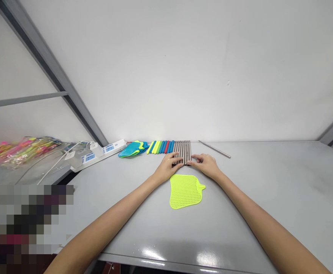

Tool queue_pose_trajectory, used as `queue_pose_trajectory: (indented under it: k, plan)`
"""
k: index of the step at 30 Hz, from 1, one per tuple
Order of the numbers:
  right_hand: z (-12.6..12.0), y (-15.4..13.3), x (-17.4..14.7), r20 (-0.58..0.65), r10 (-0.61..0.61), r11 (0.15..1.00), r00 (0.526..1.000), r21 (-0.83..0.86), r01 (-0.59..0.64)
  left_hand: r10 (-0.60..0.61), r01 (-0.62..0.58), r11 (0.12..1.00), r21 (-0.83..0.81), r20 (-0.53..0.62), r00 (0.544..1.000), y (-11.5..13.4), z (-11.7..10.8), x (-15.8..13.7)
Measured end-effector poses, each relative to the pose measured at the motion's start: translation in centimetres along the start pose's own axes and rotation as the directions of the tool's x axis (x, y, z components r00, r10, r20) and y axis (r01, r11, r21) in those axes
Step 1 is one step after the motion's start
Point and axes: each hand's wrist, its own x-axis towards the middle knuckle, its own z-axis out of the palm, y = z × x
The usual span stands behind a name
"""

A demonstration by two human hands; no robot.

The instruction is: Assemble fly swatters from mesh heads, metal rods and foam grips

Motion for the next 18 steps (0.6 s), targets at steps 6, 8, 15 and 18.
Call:
queue_pose_trajectory:
  k: [6, 8, 15, 18]
  plan:
    - [-0.5, 1.5, -0.1, -0.222, 0.102, 0.951, 0.970, 0.308, -0.030, 0.016, -0.016, 0.999, -0.035, 0.005, 1.000, 1.0, -0.9, -0.4]
    - [-1.1, 2.4, 0.1, -0.337, 0.112, 0.962, 0.935, 0.273, -0.017, 0.042, -0.042, 0.998, -0.053, 0.012, 0.999, 1.4, -1.4, -0.6]
    - [-3.8, 6.1, -0.1, -0.560, 0.246, 0.958, 0.791, 0.267, -0.109, 0.119, -0.114, 0.990, -0.079, 0.063, 0.991, 3.2, -2.8, -1.3]
    - [-4.3, 7.0, -0.2, -0.561, 0.306, 0.951, 0.769, 0.212, -0.224, 0.123, -0.112, 0.990, -0.091, 0.134, 0.983, 4.2, -3.3, -2.2]
